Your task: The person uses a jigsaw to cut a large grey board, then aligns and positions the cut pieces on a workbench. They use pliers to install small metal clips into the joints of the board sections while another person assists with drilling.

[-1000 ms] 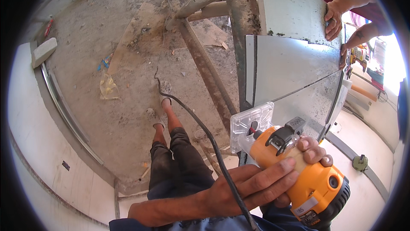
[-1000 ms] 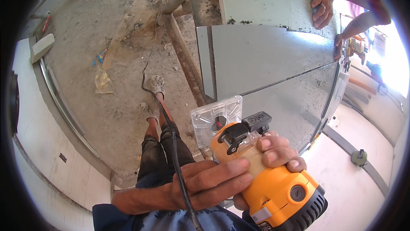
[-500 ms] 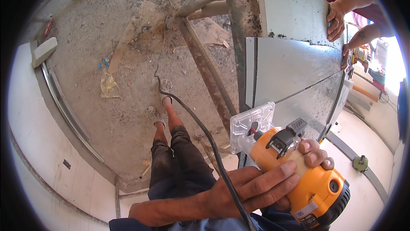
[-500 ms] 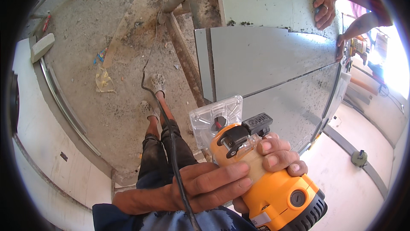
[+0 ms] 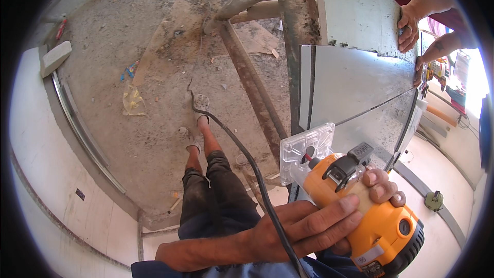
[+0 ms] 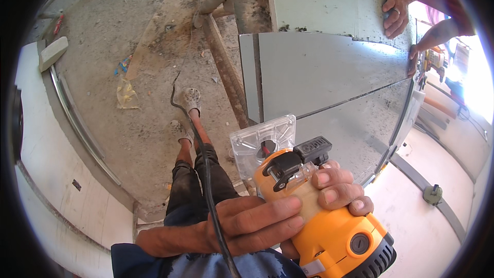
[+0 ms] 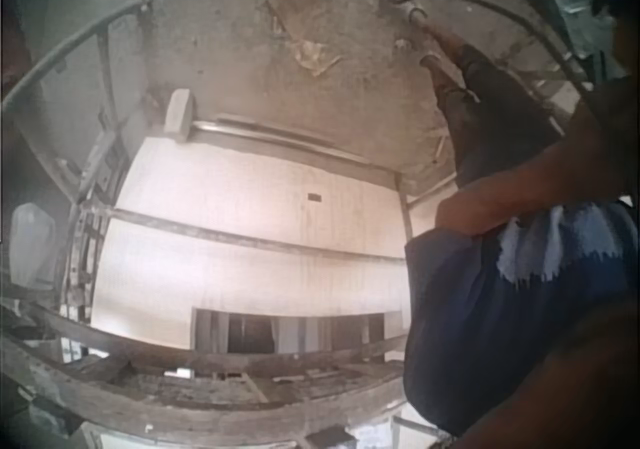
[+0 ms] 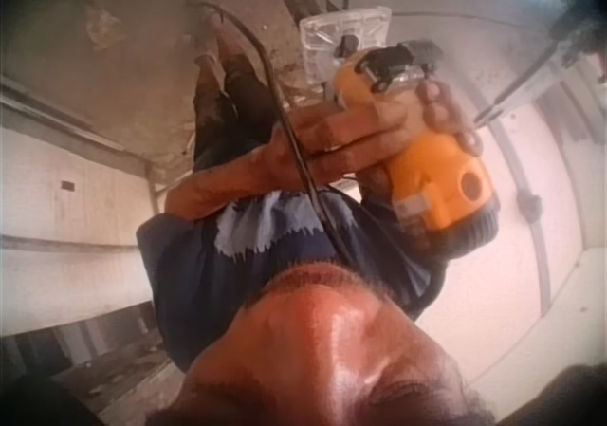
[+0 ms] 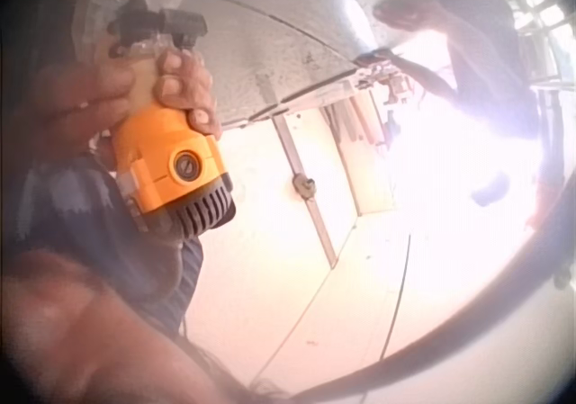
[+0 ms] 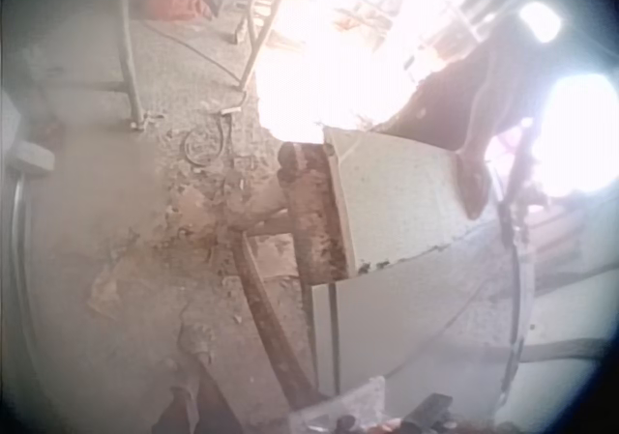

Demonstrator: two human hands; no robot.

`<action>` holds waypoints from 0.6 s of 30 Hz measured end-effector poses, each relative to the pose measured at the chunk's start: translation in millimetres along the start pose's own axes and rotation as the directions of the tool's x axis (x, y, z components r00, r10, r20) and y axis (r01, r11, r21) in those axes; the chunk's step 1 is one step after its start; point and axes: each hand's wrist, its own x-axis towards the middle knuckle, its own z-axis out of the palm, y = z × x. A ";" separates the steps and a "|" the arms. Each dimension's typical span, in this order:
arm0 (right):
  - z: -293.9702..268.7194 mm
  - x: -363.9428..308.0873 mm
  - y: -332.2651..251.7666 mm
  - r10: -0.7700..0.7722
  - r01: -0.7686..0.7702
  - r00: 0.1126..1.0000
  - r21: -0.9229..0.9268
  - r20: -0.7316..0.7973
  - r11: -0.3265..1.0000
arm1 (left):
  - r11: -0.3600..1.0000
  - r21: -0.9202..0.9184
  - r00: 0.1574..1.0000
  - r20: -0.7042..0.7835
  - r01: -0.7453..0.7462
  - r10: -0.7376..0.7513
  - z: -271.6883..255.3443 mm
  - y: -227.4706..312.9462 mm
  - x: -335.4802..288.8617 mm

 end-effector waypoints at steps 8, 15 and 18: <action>-7.7 2.7 -5.1 0.006 -0.008 0.999 0.062 0.039 0.998 | 0.999 0.017 0.999 0.013 0.034 -0.034 6.3 7.2 -6.1; -4.4 4.1 -3.9 -0.020 0.020 1.000 0.045 0.006 0.999 | 0.999 0.028 0.999 0.030 0.018 -0.019 3.8 9.7 1.1; -9.2 4.6 -8.5 0.012 -0.013 1.000 0.043 0.016 0.999 | 0.999 0.036 1.000 0.022 0.022 -0.022 4.7 11.9 2.4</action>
